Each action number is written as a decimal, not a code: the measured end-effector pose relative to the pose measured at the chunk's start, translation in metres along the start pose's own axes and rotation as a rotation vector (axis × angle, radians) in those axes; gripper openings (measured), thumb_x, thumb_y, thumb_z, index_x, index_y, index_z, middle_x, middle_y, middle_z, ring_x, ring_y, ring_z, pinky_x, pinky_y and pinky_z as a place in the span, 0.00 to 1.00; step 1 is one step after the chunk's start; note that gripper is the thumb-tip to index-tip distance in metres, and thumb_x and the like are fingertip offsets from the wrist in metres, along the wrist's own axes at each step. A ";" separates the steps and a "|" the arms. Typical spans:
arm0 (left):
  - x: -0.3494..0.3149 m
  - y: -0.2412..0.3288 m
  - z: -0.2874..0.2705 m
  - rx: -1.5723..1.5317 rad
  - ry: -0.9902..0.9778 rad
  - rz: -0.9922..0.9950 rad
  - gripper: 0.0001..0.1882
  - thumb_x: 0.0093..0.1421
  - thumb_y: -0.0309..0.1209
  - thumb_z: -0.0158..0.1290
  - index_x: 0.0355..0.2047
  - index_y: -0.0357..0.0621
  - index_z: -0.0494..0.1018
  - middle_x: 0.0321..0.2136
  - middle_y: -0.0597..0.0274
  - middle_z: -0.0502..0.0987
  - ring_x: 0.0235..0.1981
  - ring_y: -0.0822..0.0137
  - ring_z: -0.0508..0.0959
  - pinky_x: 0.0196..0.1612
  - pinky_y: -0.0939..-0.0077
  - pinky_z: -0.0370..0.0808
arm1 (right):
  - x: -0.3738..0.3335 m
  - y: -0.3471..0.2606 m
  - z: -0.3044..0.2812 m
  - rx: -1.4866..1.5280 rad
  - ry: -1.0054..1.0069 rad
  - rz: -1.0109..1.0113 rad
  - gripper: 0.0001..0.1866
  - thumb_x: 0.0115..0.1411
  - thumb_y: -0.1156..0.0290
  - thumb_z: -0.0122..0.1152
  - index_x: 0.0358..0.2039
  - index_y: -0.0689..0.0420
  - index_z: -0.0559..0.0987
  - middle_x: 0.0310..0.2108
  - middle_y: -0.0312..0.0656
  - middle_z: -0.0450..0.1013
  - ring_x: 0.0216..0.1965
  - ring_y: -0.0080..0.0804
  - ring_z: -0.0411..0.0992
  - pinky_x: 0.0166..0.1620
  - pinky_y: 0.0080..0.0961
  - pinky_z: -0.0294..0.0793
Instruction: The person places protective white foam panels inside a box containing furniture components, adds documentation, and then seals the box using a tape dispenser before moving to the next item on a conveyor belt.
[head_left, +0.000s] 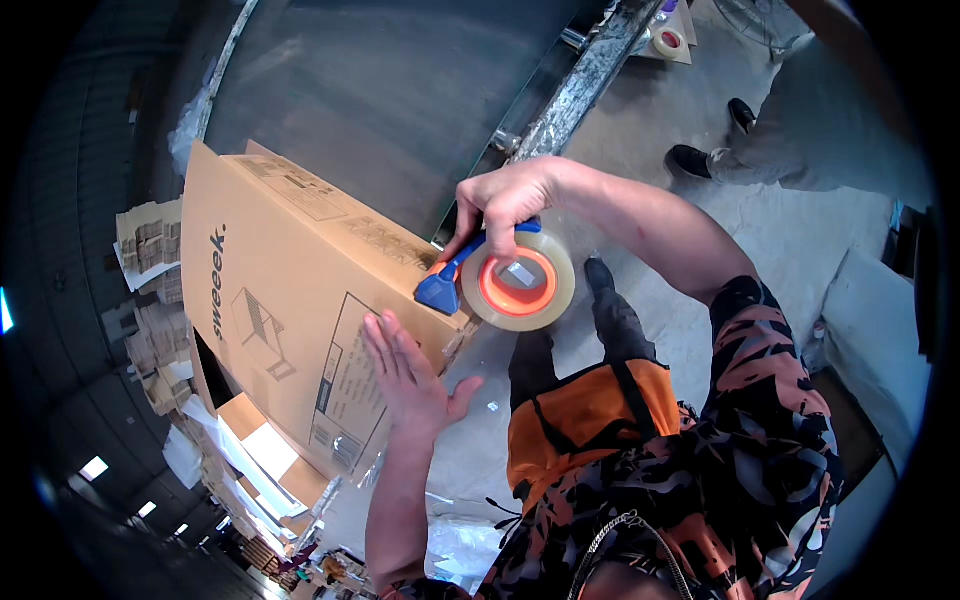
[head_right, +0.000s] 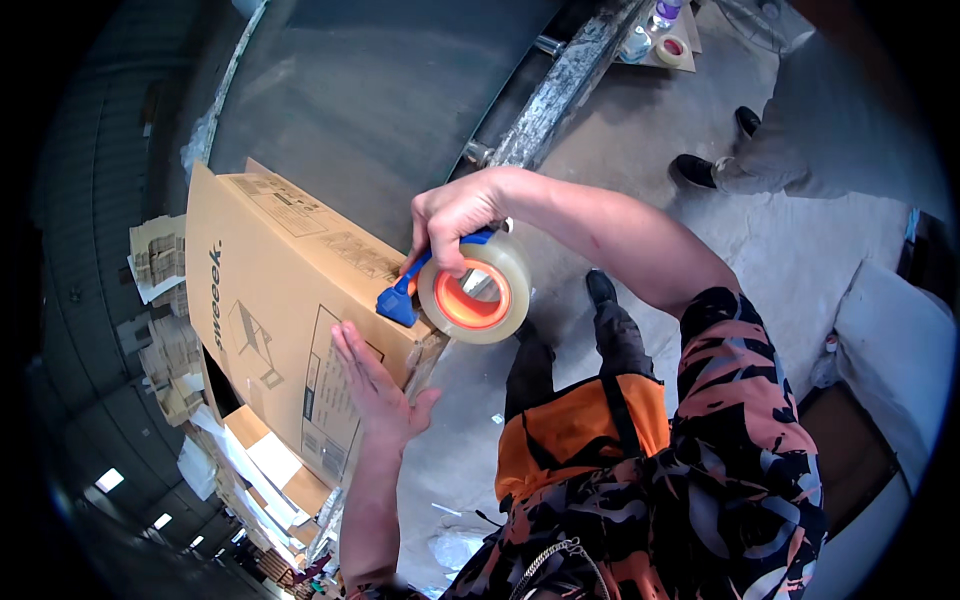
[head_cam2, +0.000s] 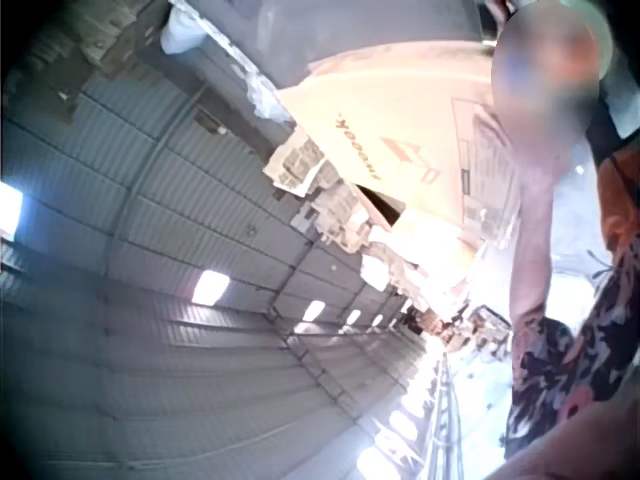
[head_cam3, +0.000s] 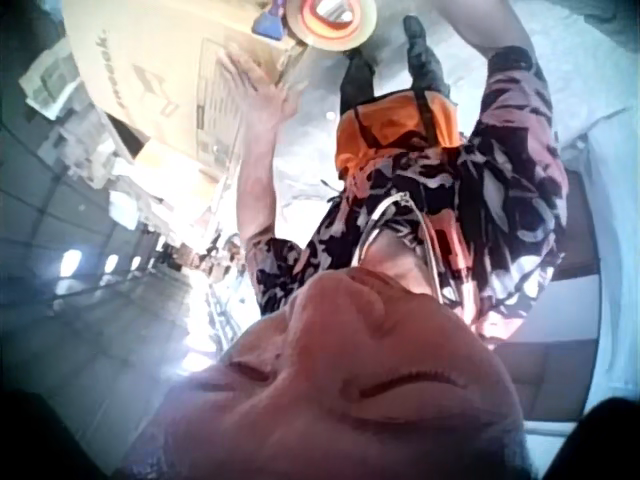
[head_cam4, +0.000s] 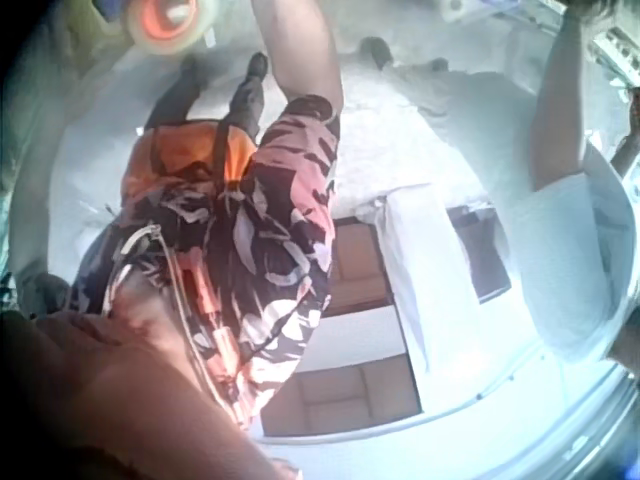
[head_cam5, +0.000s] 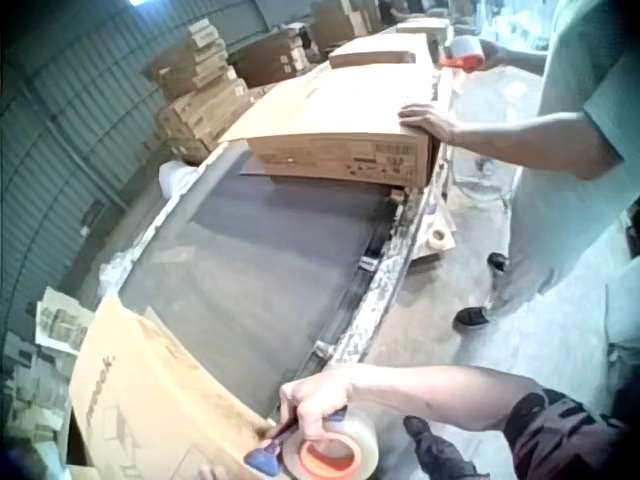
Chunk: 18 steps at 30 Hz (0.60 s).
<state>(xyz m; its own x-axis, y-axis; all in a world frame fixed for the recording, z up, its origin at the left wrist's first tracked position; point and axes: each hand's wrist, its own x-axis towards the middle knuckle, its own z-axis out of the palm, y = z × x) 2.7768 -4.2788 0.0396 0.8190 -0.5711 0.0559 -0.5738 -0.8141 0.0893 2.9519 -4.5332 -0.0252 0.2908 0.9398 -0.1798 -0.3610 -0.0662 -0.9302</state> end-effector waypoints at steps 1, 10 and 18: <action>0.003 0.000 0.000 0.002 -0.007 0.008 0.60 0.56 0.66 0.45 0.67 0.30 0.32 0.66 0.30 0.40 0.67 0.28 0.41 0.65 0.38 0.44 | -0.003 0.007 0.001 0.012 0.014 -0.036 0.33 0.29 0.78 0.62 0.45 0.65 0.81 0.25 0.40 0.78 0.24 0.23 0.72 0.27 0.20 0.72; 0.026 0.017 -0.014 -0.140 0.033 -0.090 0.49 0.61 0.60 0.43 0.68 0.36 0.41 0.66 0.37 0.47 0.66 0.27 0.45 0.62 0.30 0.45 | -0.069 0.055 0.064 -0.003 0.212 -0.114 0.36 0.34 0.79 0.64 0.52 0.60 0.77 0.50 0.45 0.76 0.46 0.30 0.75 0.49 0.23 0.71; 0.092 0.012 -0.014 -0.244 -0.260 0.169 0.11 0.55 0.35 0.53 0.32 0.42 0.80 0.36 0.61 0.81 0.44 0.55 0.77 0.60 0.45 0.60 | -0.083 0.107 0.163 -0.037 0.589 -0.311 0.38 0.31 0.66 0.73 0.51 0.56 0.78 0.50 0.54 0.74 0.46 0.40 0.76 0.52 0.26 0.71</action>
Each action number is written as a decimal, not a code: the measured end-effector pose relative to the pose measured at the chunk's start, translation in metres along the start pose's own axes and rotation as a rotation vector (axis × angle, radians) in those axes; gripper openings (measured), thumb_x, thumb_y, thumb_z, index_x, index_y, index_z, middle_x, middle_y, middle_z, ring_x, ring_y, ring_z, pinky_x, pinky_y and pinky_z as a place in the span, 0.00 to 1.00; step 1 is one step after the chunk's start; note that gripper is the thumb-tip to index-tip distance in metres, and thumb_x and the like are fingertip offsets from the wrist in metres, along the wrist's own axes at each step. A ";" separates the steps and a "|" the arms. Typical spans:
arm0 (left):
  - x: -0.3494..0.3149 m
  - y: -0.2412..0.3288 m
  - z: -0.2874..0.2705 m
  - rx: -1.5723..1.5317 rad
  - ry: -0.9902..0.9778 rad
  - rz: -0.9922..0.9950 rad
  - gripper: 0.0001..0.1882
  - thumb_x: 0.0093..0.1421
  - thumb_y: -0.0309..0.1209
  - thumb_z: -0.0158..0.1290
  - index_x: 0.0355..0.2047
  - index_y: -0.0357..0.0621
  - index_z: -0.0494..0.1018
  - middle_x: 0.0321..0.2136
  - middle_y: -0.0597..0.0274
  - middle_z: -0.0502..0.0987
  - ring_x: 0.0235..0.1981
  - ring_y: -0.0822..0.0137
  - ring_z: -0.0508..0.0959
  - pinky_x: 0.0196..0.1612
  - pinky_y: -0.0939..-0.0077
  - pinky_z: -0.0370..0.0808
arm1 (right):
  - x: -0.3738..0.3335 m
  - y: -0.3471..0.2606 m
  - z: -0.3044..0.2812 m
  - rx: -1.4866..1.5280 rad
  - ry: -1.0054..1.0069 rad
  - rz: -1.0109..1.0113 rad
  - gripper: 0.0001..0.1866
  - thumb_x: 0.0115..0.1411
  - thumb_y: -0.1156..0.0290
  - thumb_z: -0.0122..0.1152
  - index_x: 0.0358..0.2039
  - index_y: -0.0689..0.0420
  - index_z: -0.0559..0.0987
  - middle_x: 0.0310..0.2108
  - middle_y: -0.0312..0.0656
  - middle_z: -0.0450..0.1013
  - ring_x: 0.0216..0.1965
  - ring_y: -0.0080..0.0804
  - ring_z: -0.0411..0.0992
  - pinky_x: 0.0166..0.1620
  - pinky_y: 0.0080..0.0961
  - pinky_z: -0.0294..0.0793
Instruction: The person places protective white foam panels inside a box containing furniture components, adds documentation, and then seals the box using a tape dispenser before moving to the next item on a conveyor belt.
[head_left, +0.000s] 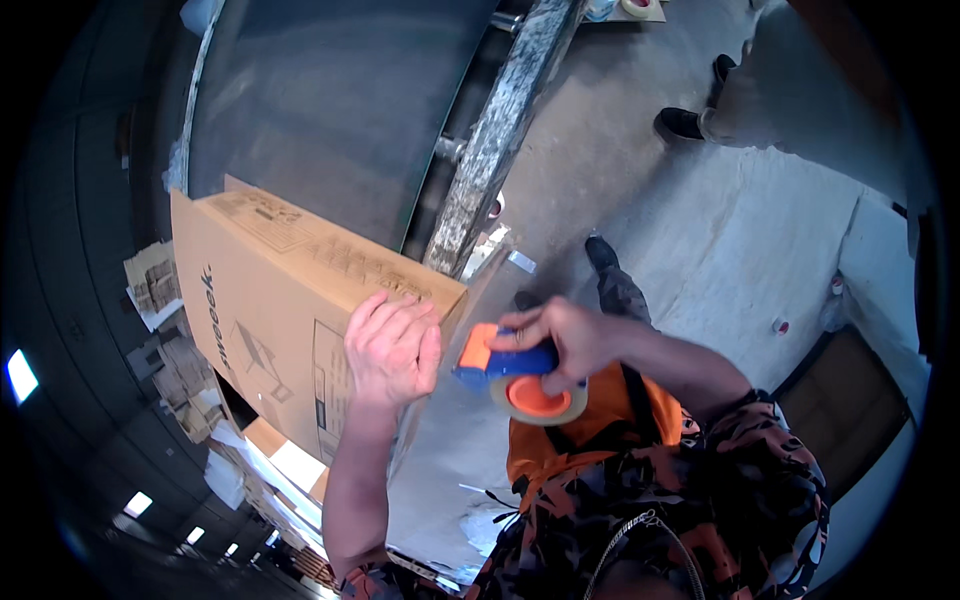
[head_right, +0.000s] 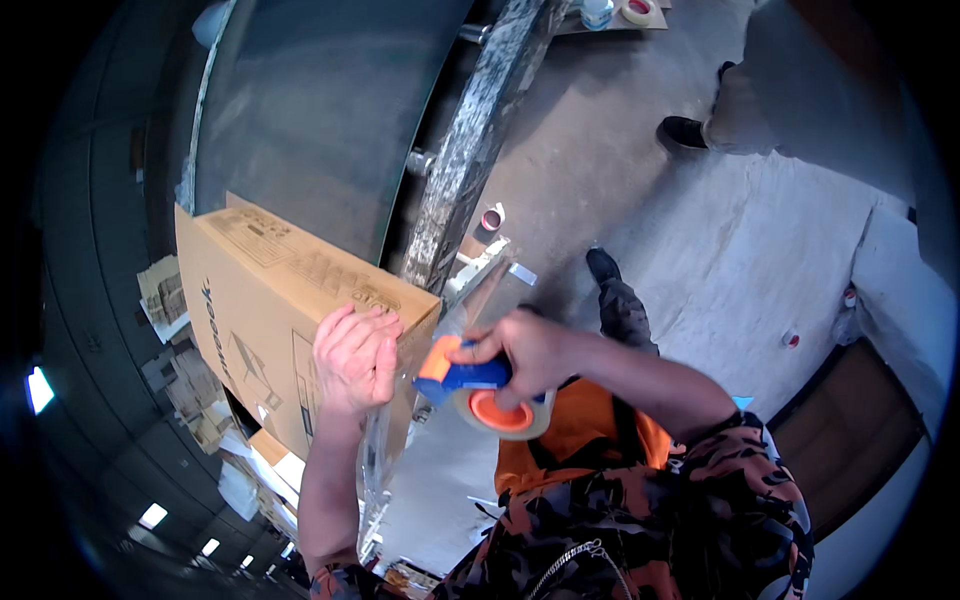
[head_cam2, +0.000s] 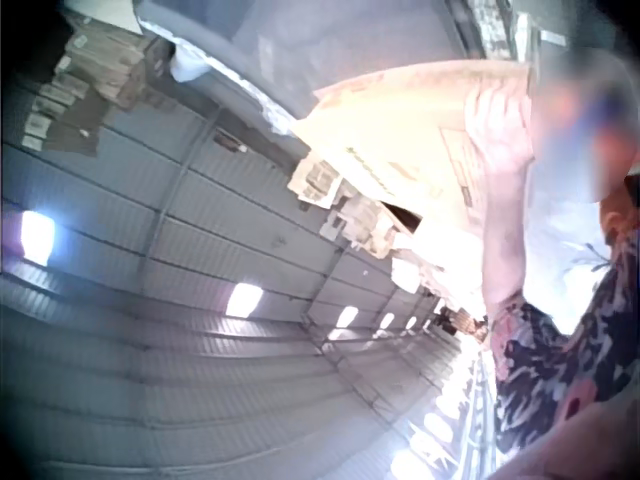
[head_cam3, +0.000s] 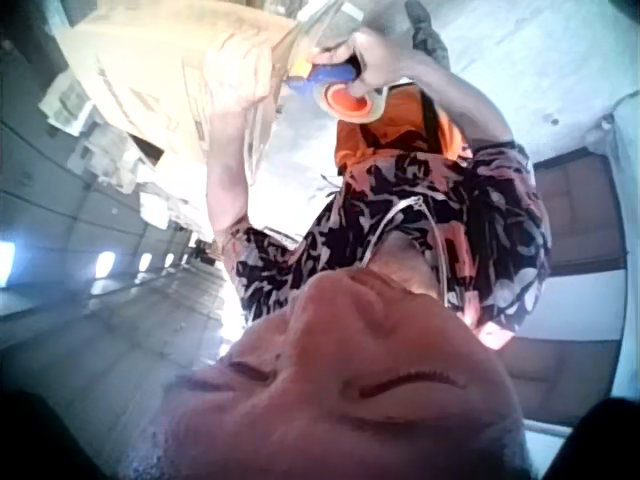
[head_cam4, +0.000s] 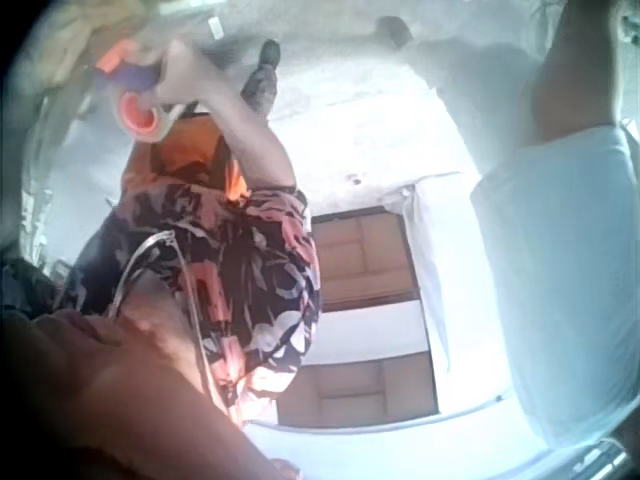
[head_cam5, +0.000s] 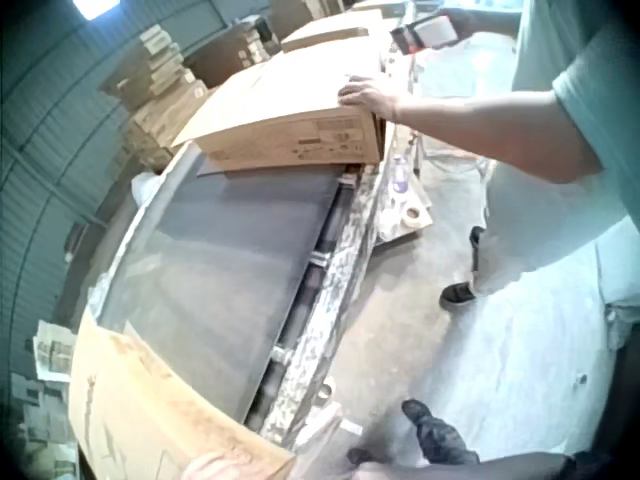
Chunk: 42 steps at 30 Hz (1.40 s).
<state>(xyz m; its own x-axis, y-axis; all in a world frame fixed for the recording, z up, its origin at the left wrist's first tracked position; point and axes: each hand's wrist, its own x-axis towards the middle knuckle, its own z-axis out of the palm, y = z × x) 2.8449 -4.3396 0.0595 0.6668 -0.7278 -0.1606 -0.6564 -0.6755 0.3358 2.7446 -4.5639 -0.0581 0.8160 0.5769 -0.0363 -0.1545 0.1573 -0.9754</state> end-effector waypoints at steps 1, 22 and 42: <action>0.002 0.001 -0.001 0.004 -0.006 0.007 0.11 0.55 0.35 0.53 0.32 0.42 0.80 0.36 0.61 0.81 0.44 0.55 0.77 0.60 0.45 0.60 | -0.004 -0.005 0.008 -0.029 0.019 -0.002 0.38 0.31 0.66 0.72 0.51 0.54 0.79 0.51 0.55 0.73 0.47 0.42 0.76 0.51 0.27 0.72; 0.019 0.017 -0.001 0.203 0.151 -0.130 0.56 0.47 0.45 0.64 0.65 0.26 0.45 0.64 0.27 0.47 0.65 0.27 0.48 0.64 0.38 0.49 | 0.087 -0.018 -0.128 0.414 0.206 0.206 0.37 0.34 0.77 0.57 0.53 0.56 0.78 0.35 0.40 0.79 0.33 0.20 0.75 0.42 0.18 0.76; 0.025 0.025 0.005 0.173 0.203 -0.064 0.13 0.57 0.37 0.53 0.36 0.42 0.79 0.40 0.59 0.78 0.56 0.46 0.69 0.65 0.36 0.48 | 0.007 -0.004 0.063 -0.529 -0.347 -0.006 0.40 0.37 0.67 0.64 0.57 0.52 0.71 0.42 0.51 0.74 0.43 0.50 0.74 0.45 0.38 0.73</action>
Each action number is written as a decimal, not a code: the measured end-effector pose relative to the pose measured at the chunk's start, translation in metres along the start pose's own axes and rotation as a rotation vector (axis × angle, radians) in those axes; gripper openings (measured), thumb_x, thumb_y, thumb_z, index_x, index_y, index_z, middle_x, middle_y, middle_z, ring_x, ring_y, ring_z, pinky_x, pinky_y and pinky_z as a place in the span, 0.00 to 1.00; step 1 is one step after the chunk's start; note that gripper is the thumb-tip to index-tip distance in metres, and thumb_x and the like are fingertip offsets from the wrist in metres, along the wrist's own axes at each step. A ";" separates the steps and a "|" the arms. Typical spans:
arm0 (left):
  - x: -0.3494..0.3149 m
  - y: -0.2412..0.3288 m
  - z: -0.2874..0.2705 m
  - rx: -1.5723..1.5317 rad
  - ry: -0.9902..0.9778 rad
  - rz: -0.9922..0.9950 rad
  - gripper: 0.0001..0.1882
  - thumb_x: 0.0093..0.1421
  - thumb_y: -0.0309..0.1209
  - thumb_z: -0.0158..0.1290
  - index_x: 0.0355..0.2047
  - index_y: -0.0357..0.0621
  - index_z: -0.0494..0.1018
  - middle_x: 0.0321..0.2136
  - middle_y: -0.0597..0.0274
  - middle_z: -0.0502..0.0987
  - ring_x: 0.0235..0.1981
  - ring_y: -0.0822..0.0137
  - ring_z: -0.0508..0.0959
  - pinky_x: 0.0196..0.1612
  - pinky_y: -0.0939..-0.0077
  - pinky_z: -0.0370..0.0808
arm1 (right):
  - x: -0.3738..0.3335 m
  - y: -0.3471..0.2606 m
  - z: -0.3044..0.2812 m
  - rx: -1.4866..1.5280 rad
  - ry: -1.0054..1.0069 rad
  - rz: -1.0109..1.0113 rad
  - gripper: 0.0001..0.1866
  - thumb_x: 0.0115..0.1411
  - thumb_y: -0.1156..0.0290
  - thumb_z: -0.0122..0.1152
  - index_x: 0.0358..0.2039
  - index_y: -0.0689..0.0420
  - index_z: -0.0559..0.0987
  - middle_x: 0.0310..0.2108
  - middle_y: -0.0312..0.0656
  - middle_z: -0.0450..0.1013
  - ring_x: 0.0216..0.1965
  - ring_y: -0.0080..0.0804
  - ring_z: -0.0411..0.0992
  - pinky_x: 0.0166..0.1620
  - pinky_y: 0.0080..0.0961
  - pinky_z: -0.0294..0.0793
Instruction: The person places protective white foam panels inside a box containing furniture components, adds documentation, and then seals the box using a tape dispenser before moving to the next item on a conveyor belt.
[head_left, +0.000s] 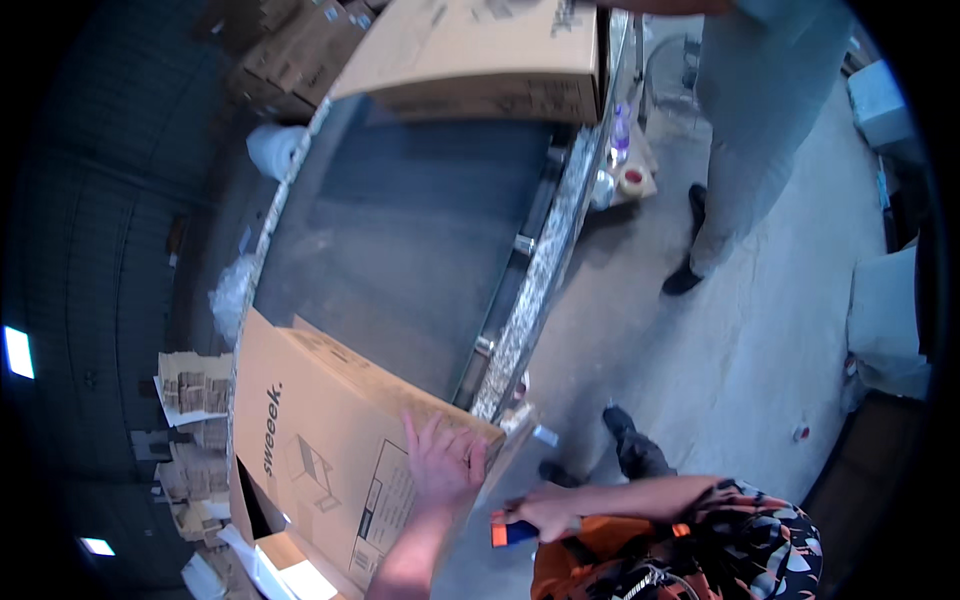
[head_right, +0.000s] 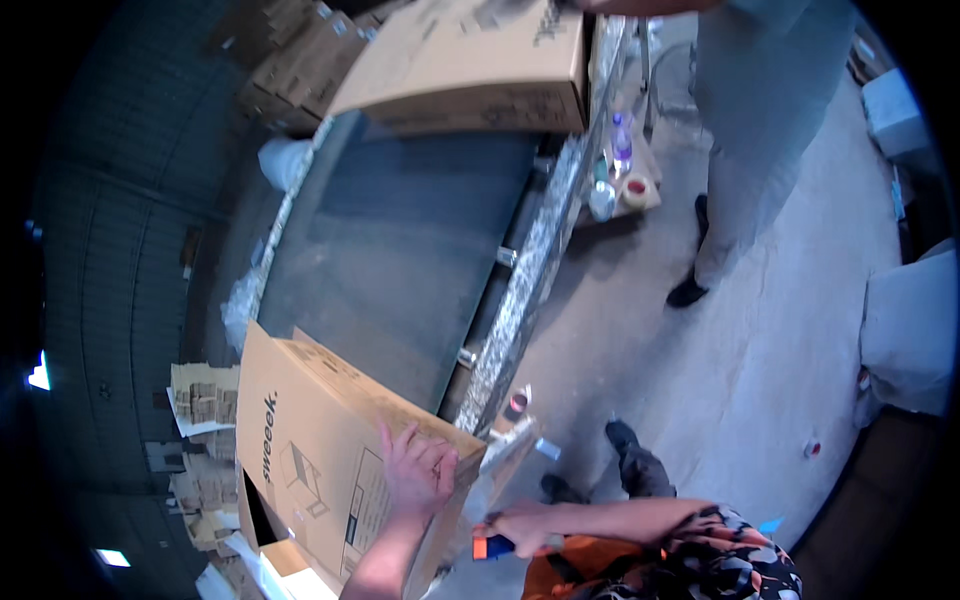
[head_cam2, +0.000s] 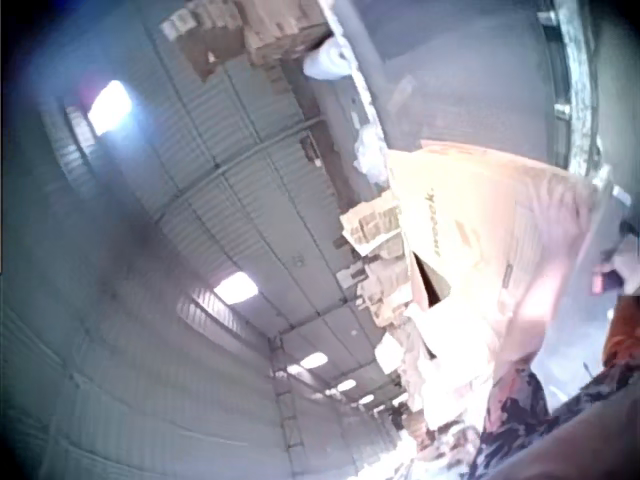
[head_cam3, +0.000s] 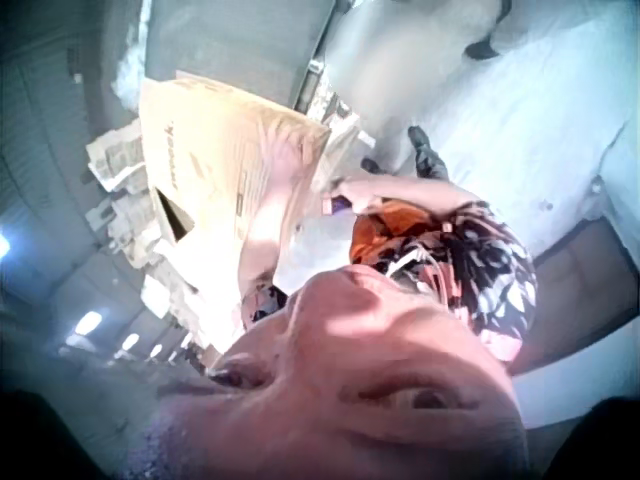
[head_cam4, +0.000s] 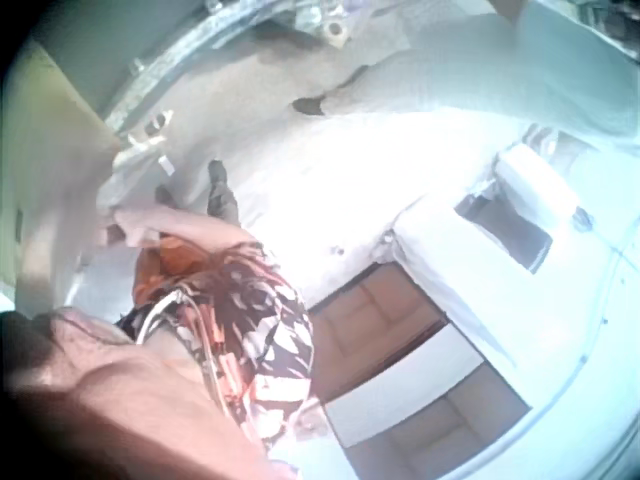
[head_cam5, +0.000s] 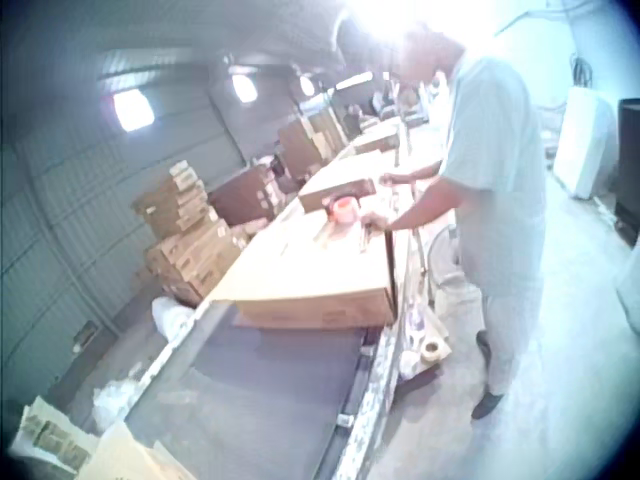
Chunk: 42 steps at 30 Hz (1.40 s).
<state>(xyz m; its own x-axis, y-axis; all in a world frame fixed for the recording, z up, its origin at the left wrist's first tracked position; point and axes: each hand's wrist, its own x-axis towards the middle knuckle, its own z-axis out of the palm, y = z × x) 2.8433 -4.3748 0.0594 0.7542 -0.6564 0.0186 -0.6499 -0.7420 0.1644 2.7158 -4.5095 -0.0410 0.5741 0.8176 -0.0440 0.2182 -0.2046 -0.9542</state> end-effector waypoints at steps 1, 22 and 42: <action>-0.002 0.001 0.001 0.001 0.005 -0.008 0.16 0.58 0.38 0.53 0.41 0.40 0.78 0.46 0.54 0.77 0.58 0.44 0.67 0.65 0.36 0.47 | -0.019 0.005 0.001 0.119 0.086 0.018 0.46 0.37 0.66 0.66 0.62 0.53 0.63 0.45 0.53 0.73 0.46 0.50 0.73 0.48 0.37 0.72; -0.313 -0.044 0.085 0.258 0.721 -0.945 0.30 0.66 0.45 0.43 0.57 0.29 0.62 0.58 0.34 0.62 0.59 0.32 0.62 0.62 0.39 0.57 | 0.051 -0.082 -0.126 0.218 0.717 0.494 0.45 0.34 0.69 0.65 0.58 0.66 0.64 0.52 0.53 0.67 0.55 0.42 0.66 0.57 0.31 0.65; -0.379 -0.262 -0.023 -0.303 0.638 -0.664 0.32 0.63 0.39 0.53 0.62 0.35 0.60 0.61 0.40 0.62 0.62 0.48 0.64 0.62 0.63 0.62 | 0.247 -0.106 0.106 0.718 0.327 0.021 0.42 0.36 0.80 0.60 0.59 0.63 0.69 0.48 0.40 0.74 0.45 0.23 0.71 0.46 0.20 0.72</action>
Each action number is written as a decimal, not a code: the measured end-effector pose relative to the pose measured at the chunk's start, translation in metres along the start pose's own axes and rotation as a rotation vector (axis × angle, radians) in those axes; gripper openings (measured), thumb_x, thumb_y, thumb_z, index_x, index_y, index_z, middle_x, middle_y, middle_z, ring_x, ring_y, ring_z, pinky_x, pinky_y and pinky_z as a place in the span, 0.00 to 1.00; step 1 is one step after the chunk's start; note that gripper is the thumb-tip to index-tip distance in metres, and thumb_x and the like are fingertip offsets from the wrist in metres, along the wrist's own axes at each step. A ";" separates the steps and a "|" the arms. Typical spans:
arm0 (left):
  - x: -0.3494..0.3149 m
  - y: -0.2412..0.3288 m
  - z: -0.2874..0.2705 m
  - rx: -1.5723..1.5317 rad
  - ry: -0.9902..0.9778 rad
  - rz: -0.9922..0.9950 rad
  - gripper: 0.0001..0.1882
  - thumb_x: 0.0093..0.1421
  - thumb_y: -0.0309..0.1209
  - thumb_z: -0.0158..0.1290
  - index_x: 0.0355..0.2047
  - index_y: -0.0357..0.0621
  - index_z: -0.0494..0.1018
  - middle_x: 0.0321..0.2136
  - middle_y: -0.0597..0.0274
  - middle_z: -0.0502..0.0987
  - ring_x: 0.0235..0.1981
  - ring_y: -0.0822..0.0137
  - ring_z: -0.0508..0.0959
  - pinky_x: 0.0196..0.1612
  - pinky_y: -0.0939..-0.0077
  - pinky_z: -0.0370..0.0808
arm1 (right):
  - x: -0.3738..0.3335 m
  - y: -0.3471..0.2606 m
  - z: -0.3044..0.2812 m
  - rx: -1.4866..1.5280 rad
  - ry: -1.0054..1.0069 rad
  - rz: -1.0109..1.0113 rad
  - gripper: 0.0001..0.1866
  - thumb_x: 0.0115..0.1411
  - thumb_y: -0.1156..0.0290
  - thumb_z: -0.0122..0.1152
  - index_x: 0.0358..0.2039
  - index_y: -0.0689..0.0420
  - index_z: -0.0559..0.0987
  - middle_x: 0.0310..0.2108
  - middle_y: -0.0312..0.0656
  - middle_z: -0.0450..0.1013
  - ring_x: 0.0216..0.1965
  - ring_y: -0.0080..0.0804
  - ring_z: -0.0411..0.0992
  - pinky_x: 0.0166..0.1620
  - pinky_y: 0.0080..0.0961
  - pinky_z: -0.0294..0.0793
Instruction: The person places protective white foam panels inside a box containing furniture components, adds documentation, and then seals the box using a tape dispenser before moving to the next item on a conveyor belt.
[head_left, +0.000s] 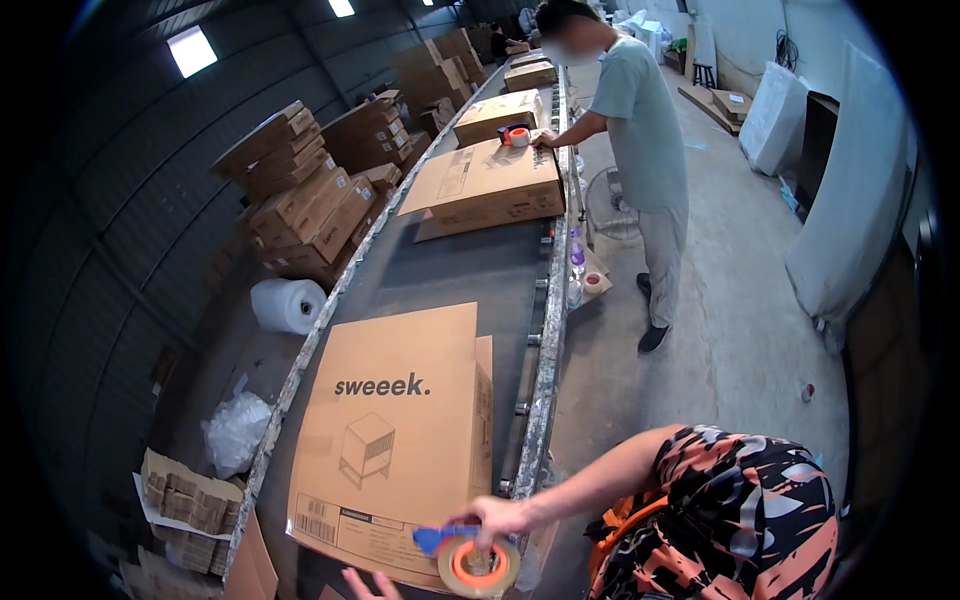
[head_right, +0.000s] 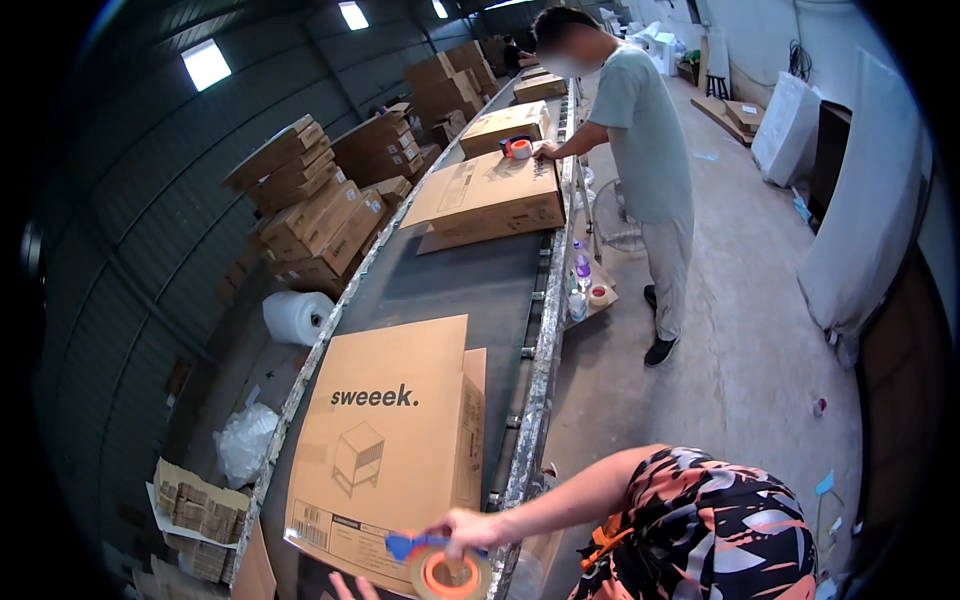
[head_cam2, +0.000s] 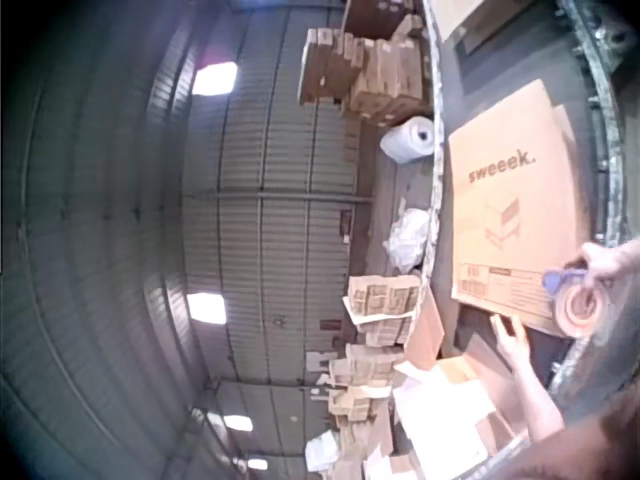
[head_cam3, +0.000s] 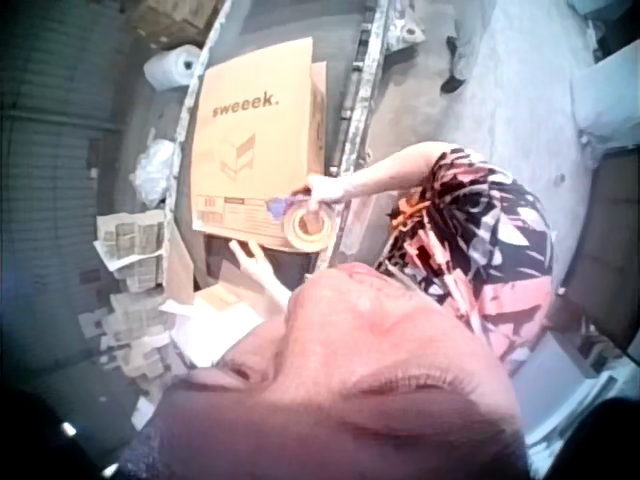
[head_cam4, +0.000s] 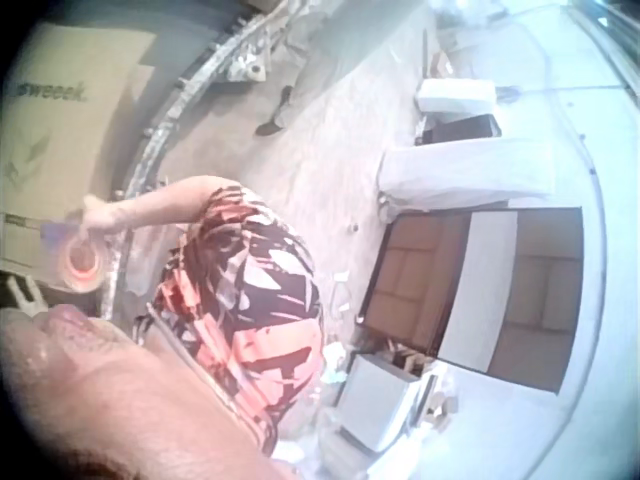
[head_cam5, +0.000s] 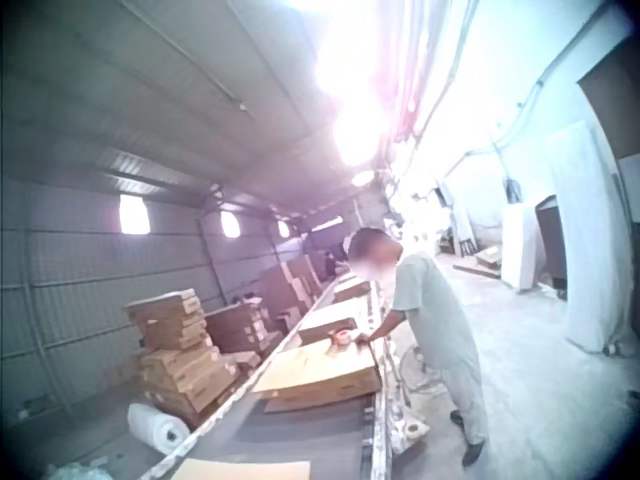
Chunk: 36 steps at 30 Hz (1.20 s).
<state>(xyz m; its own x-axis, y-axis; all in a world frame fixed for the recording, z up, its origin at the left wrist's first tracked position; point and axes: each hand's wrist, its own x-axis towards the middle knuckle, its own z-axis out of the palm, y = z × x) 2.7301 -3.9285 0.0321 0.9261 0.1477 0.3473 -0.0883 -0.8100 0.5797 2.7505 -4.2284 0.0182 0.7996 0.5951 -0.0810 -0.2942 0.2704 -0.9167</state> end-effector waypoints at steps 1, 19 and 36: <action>-0.019 0.024 0.005 -0.070 -0.029 -0.061 0.31 0.62 0.38 0.55 0.61 0.34 0.61 0.61 0.39 0.62 0.61 0.46 0.64 0.62 0.63 0.62 | -0.002 -0.018 -0.014 0.016 0.093 -0.015 0.41 0.36 0.81 0.59 0.58 0.63 0.69 0.46 0.39 0.74 0.44 0.24 0.72 0.46 0.21 0.73; -0.018 0.180 0.208 0.454 0.302 -0.092 0.22 0.64 0.39 0.45 0.50 0.32 0.69 0.53 0.43 0.71 0.59 0.38 0.65 0.62 0.44 0.55 | 0.172 -0.069 -0.157 -0.459 0.376 -0.089 0.33 0.42 0.58 0.63 0.49 0.59 0.75 0.38 0.48 0.74 0.40 0.38 0.71 0.45 0.38 0.71; 0.004 0.082 0.150 0.254 0.543 -0.181 0.12 0.60 0.34 0.48 0.22 0.43 0.72 0.33 0.56 0.79 0.40 0.57 0.70 0.52 0.62 0.64 | 0.420 -0.191 -0.290 -1.826 -0.144 0.041 0.32 0.64 0.45 0.35 0.43 0.56 0.81 0.42 0.50 0.78 0.48 0.44 0.74 0.53 0.40 0.69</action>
<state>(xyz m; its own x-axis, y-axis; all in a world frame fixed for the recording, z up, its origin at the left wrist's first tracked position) 2.7818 -4.0794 -0.0290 0.5934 0.5084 0.6241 0.2040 -0.8450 0.4943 3.2947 -4.2501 0.0459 0.7326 0.6586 -0.1718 0.6402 -0.7525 -0.1544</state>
